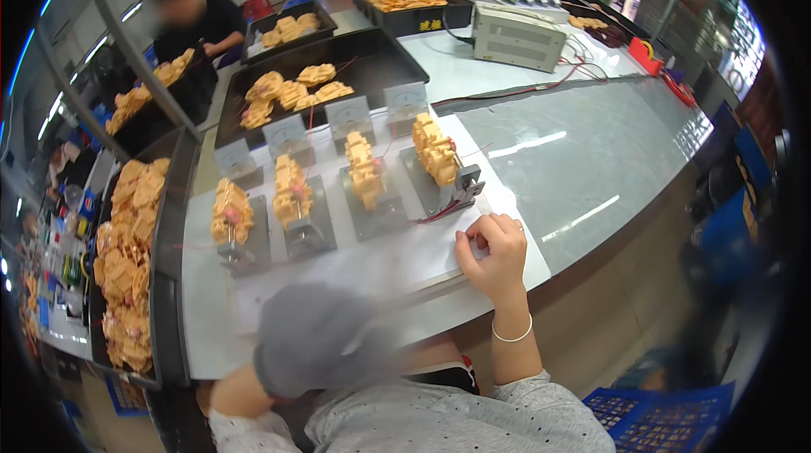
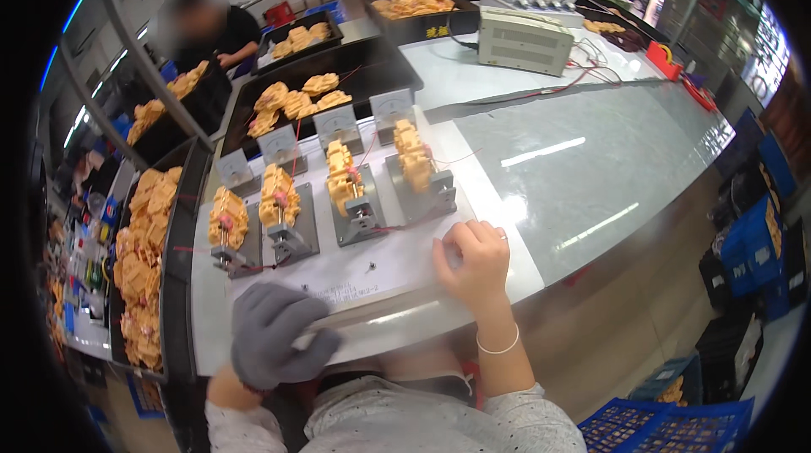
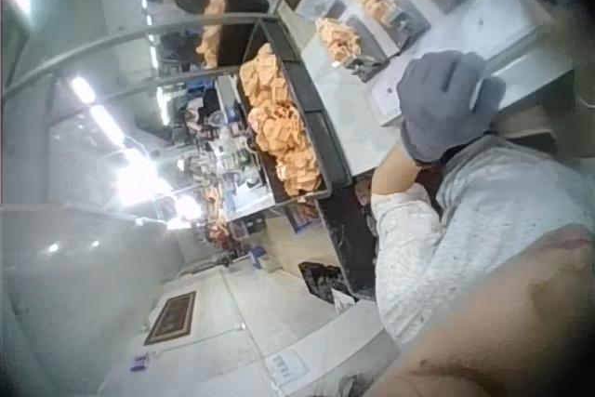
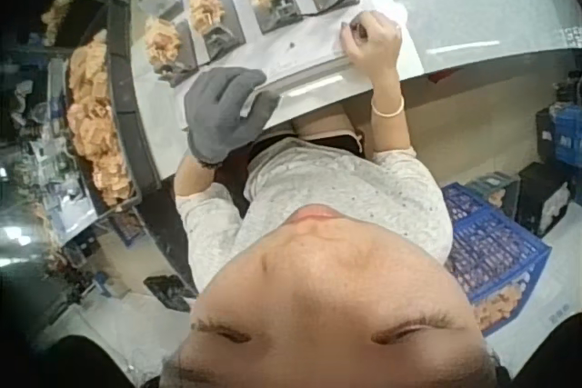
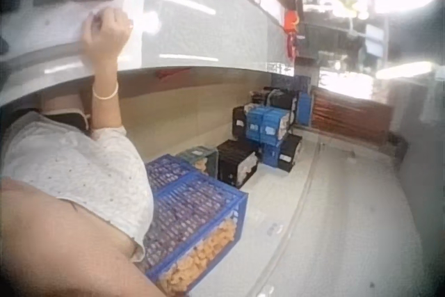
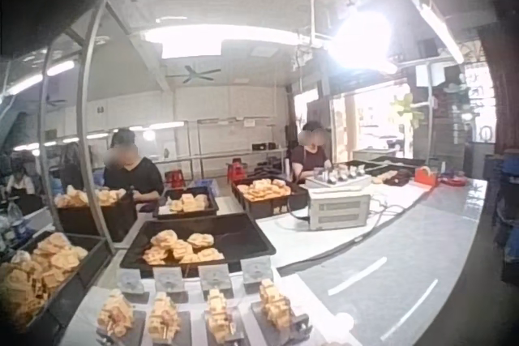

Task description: Testing electronic component assemblies using a specialized testing jig at a factory station.

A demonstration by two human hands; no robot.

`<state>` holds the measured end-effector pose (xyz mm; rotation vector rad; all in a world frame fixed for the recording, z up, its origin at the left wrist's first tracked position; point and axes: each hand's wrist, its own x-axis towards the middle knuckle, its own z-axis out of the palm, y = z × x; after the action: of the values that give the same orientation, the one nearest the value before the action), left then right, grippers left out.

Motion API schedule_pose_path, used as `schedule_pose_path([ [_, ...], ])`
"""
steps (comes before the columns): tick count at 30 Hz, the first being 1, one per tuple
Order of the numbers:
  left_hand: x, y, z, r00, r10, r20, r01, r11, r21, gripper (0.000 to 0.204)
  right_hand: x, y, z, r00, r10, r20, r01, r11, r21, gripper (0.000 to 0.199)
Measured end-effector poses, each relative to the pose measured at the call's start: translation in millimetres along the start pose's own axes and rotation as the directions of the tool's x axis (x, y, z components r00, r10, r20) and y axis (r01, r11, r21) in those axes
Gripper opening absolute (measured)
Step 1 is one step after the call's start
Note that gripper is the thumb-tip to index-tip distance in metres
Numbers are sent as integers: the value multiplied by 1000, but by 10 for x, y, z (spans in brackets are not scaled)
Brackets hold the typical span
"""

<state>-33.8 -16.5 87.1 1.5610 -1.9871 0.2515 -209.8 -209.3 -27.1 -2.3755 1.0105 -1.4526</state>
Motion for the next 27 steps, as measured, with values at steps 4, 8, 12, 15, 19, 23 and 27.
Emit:
schedule_pose_path([
  [4, -739, -256, 6, 831, -456, -318, 487, 873, 21, 12, 4, -7, -15, 999, 24, 40, -26, 998, 49, 15],
  [8, -966, -575, 231, 775, -472, -419, 600, 757, 256, 12, 52, -181, -54, 999, 6, -44, -5, 1000, 30, 12],
  [12, -997, -638, 362, 726, -541, -425, 654, 734, 183, 14, 7, -482, 34, 995, -99, -26, 101, 986, 132, 13],
  [15, -998, -635, 381, 639, -607, -472, 729, 674, 120, 19, 64, -717, 101, 962, -90, 259, 24, 969, 246, 14],
  [19, -1044, -679, 401, 632, -592, -500, 735, 663, 144, 19, 106, -765, 195, 948, -89, 306, 14, 971, 240, 13],
  [23, -988, -633, 321, 630, -636, -445, 762, 618, 195, 18, 87, -747, 251, 941, -101, 324, 35, 979, 203, 13],
  [27, -612, -445, 390, 761, -450, -467, 574, 803, 161, 13, 71, -742, 282, 954, -131, 269, 69, 971, 229, 14],
])
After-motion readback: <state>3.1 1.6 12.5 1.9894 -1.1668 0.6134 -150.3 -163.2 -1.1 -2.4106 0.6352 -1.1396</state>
